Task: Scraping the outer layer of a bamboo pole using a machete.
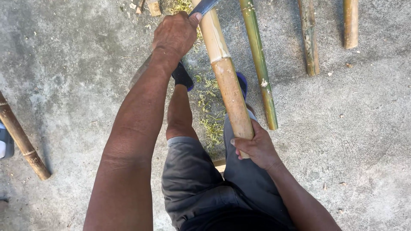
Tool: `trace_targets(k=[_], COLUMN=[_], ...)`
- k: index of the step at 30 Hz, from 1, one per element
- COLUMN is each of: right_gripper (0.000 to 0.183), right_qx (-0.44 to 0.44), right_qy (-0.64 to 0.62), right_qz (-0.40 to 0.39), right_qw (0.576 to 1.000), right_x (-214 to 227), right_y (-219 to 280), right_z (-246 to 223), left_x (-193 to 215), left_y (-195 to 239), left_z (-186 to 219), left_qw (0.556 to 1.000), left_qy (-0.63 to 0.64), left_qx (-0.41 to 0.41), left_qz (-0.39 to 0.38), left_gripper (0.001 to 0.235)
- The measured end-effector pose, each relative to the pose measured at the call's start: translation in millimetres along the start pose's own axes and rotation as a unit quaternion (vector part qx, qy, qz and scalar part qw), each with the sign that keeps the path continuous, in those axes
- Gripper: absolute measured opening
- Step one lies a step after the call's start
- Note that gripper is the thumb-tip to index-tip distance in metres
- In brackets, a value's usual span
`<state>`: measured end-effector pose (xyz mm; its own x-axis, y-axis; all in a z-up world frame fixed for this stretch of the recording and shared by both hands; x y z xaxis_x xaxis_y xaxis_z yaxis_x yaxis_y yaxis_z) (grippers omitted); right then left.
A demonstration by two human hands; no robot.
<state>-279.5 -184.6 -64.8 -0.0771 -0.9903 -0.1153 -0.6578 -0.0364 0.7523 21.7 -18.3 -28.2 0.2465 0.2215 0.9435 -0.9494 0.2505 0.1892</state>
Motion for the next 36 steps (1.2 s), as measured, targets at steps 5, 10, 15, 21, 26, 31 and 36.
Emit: trace_targets(k=[5,10,15,21,26,31,36], right_gripper=[0.077,0.074,0.076,0.073,0.075,0.077,0.079], right_qx=[0.007,0.021,0.029,0.036,0.014,0.028,0.022], right_qy=[-0.002,0.001,0.001,-0.009,0.04,0.016,0.015], right_qz=[-0.005,0.004,-0.001,-0.007,0.014,0.007,0.008], right_qw=[1.0,1.0,1.0,0.999,0.999,0.999,1.0], right_x=[2.6,-2.1,-5.8,2.6,-3.6,-1.3,2.5], right_y=[-3.7,-2.5,-4.7,-5.0,-1.5,-3.8,-3.3], right_z=[3.8,1.6,3.4,6.6,-3.8,-1.7,0.8], left_x=[15.4,9.5,9.9,18.8,8.0,-6.3,-5.9], left_y=[32.2,42.3,7.3,45.5,26.4,-4.1,61.7], left_z=[21.7,18.1,6.1,31.7,17.3,4.5,29.5], left_qw=[0.998,0.993,1.0,0.997,0.995,0.999,0.989], left_qy=[-0.004,-0.056,-0.022,0.0,-0.065,-0.017,-0.071], left_qx=[-0.023,-0.099,-0.001,-0.003,-0.069,-0.026,-0.11], left_qz=[-0.059,-0.031,-0.002,-0.082,-0.031,0.037,-0.068], left_gripper=[0.058,0.057,0.058,0.057,0.061,0.06,0.063])
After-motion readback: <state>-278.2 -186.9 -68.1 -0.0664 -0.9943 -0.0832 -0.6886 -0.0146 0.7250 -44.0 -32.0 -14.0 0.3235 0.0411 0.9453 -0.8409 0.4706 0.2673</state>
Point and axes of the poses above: each hand's wrist, its own y-axis away from the middle knuckle, its own x-axis out of the back of the hand, z = x × y, the point moved 2 cm from there along -y, towards the middle knuckle, and after that the axes turned 4 degrees about -x, right-handed, at the moved point
